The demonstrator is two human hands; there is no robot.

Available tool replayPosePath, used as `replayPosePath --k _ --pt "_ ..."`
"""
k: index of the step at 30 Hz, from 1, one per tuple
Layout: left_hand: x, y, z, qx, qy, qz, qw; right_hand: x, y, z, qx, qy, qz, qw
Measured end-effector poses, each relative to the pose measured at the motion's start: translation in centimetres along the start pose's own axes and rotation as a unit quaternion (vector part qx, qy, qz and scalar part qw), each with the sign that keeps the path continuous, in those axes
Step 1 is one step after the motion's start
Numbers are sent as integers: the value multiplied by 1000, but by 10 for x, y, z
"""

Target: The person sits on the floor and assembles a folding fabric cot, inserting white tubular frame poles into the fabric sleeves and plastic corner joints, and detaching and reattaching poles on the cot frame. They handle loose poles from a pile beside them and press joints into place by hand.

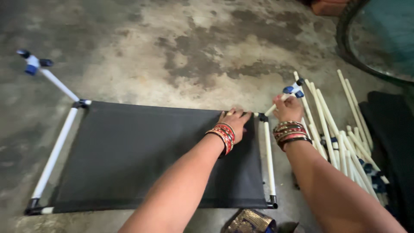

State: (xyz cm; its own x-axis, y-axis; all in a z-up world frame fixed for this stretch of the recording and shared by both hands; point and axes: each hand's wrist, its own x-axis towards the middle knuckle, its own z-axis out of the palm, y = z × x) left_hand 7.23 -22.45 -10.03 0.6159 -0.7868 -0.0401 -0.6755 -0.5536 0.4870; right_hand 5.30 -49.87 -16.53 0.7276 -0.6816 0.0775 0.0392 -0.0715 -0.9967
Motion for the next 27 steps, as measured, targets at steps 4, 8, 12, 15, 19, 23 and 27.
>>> replayPosePath --k 4,8,12,15,19,23,27 --pt "2 14 26 59 -84 -45 994 -14 4 12 -57 46 -103 992" --pt "3 10 23 79 -52 -39 995 -22 0 35 -109 124 -108 980" --pt "10 20 18 90 -104 -69 988 -10 -5 69 -4 245 -95 965" --pt "9 23 20 116 -127 -87 981 3 -9 78 -74 309 -24 948" --pt "3 22 25 105 -99 -66 987 12 -21 44 -121 153 112 974" --pt "0 21 25 113 -97 -72 986 6 -23 12 -14 -152 30 988" --pt "-1 25 25 117 -102 -68 986 5 -7 22 -94 34 -29 995"
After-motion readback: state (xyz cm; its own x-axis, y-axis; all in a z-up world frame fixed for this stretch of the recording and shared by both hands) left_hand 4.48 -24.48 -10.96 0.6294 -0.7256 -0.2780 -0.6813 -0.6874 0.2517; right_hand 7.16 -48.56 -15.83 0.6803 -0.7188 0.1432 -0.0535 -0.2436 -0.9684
